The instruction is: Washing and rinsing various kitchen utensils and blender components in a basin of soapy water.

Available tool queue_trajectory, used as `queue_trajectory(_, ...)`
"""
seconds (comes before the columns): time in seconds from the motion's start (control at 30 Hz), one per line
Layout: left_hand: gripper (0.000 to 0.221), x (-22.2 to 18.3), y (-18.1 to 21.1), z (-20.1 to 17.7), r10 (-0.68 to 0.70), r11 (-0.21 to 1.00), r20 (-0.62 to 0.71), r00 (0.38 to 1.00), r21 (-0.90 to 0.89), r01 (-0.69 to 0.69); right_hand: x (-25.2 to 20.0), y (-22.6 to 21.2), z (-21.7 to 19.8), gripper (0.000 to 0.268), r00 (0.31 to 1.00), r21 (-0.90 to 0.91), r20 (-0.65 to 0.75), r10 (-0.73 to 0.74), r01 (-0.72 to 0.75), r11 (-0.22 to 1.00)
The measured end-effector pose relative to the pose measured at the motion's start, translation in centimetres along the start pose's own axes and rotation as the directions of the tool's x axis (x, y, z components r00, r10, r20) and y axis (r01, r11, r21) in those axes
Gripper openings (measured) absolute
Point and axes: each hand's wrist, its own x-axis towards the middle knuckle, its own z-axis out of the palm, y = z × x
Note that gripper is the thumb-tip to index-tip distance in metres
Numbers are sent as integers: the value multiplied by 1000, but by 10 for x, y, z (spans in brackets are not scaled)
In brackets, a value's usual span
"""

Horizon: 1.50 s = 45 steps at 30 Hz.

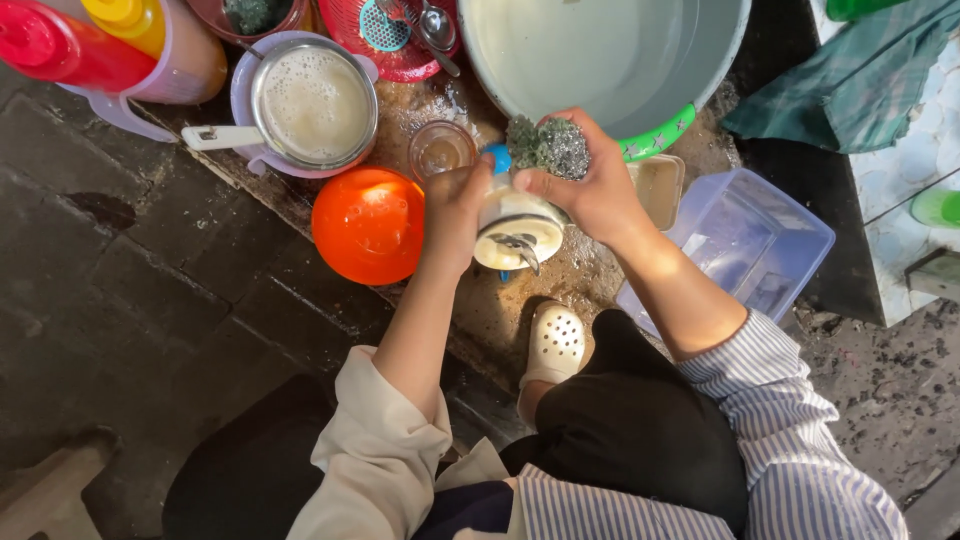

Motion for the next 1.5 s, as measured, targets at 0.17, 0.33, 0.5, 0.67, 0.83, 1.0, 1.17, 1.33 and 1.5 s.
queue_trajectory(0.17,27,-9,28,9,-167,933,4,986,-322,160,-3,11,-13,65,995,36,94,-17,13,999)
queue_trajectory(0.33,30,2,16,-4,-97,990,69,993,-98,103,-8,3,-6,58,994,-70,80,-72,78,994)
queue_trajectory(0.5,35,2,4,-5,-4,988,67,998,152,-6,-12,-7,16,58,999,-210,8,-52,52,976)
queue_trajectory(0.67,33,-19,35,4,-142,989,94,985,-35,146,-15,-2,6,57,997,-65,76,-24,29,997)
queue_trajectory(0.83,23,12,-19,-11,-192,924,132,973,-309,224,-16,28,-16,63,992,151,126,28,-47,987)
queue_trajectory(1.0,22,12,-33,-11,-211,854,133,968,-456,249,-21,43,-26,65,992,229,125,31,-59,972)
queue_trajectory(1.17,34,18,-3,-20,-226,674,-26,974,-725,137,-35,68,-49,64,952,-529,-215,216,-299,794)
queue_trajectory(1.33,45,20,-15,-32,-243,747,-116,963,-656,110,-53,138,-74,63,954,-881,-135,268,-239,408)
queue_trajectory(1.5,45,25,-20,-29,-215,827,-128,968,-552,111,-20,137,-93,37,969,-789,-194,150,-245,563)
